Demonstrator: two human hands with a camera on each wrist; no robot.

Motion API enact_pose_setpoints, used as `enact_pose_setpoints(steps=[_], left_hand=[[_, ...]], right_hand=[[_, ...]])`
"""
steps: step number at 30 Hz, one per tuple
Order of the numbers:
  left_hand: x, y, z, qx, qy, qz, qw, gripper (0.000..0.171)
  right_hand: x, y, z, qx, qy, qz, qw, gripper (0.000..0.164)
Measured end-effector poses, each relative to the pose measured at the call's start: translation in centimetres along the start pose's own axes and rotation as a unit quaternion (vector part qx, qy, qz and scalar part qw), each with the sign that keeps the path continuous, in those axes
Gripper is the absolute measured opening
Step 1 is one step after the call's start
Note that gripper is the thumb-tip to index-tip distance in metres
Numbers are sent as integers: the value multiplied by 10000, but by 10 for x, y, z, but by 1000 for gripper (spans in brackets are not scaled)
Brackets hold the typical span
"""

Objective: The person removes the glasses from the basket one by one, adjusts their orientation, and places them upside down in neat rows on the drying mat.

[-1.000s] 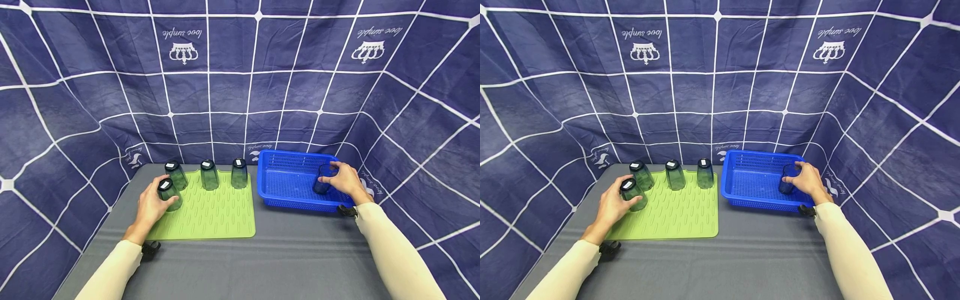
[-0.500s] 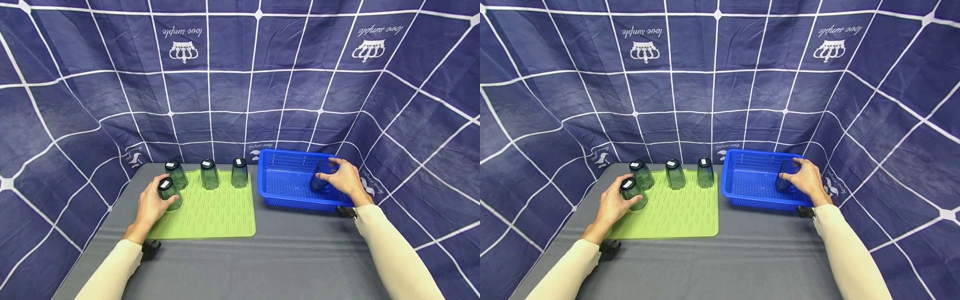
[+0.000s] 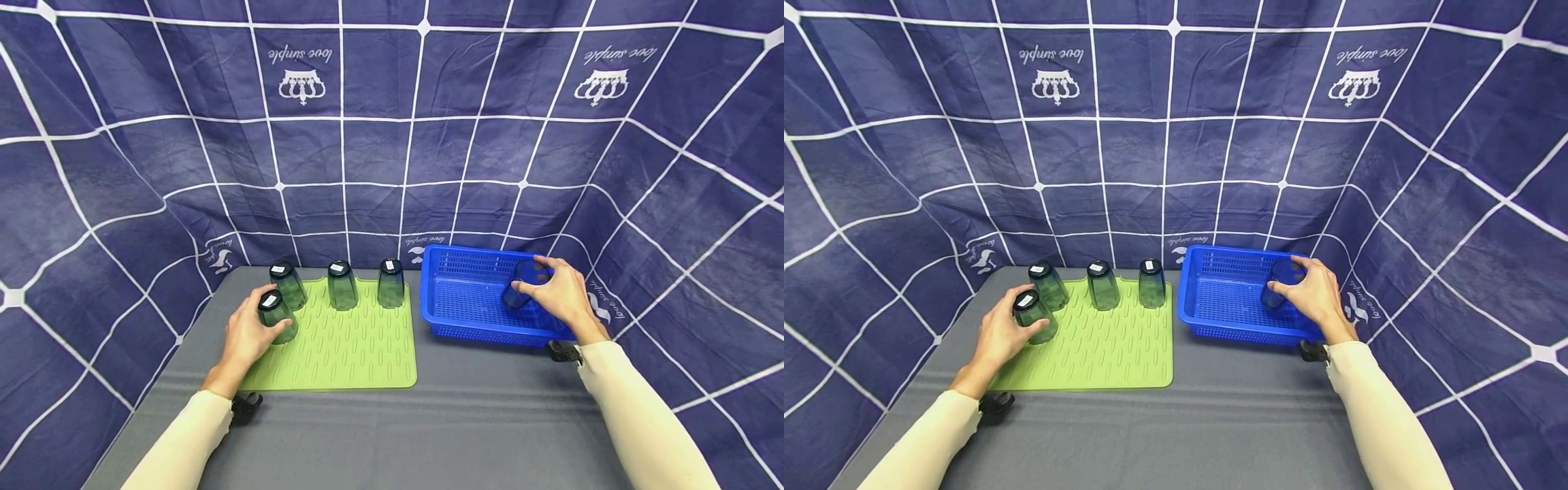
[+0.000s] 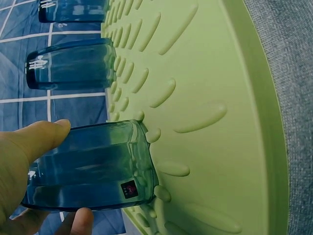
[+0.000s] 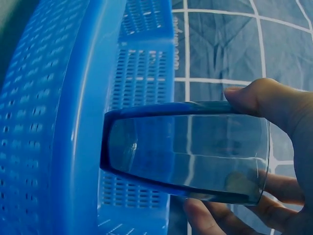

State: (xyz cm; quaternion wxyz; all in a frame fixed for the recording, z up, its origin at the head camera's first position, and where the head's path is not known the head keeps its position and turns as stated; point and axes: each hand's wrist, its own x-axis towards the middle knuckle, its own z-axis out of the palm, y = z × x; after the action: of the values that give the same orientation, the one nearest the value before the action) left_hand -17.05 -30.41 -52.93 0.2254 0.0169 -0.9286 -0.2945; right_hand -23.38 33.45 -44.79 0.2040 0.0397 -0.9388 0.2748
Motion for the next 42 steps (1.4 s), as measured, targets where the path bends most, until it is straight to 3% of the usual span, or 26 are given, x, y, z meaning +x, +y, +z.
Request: enact_pose_setpoints(steps=[28,42], left_hand=[[7,2,1,10,-79,-152,9999,89],[2,3,-4,-35,-269,-138,9995,89]], right_hand=[[-23,-49,1,654,408,-17,9970,81],[-37,-67,8,946,547,-160,9939,77]])
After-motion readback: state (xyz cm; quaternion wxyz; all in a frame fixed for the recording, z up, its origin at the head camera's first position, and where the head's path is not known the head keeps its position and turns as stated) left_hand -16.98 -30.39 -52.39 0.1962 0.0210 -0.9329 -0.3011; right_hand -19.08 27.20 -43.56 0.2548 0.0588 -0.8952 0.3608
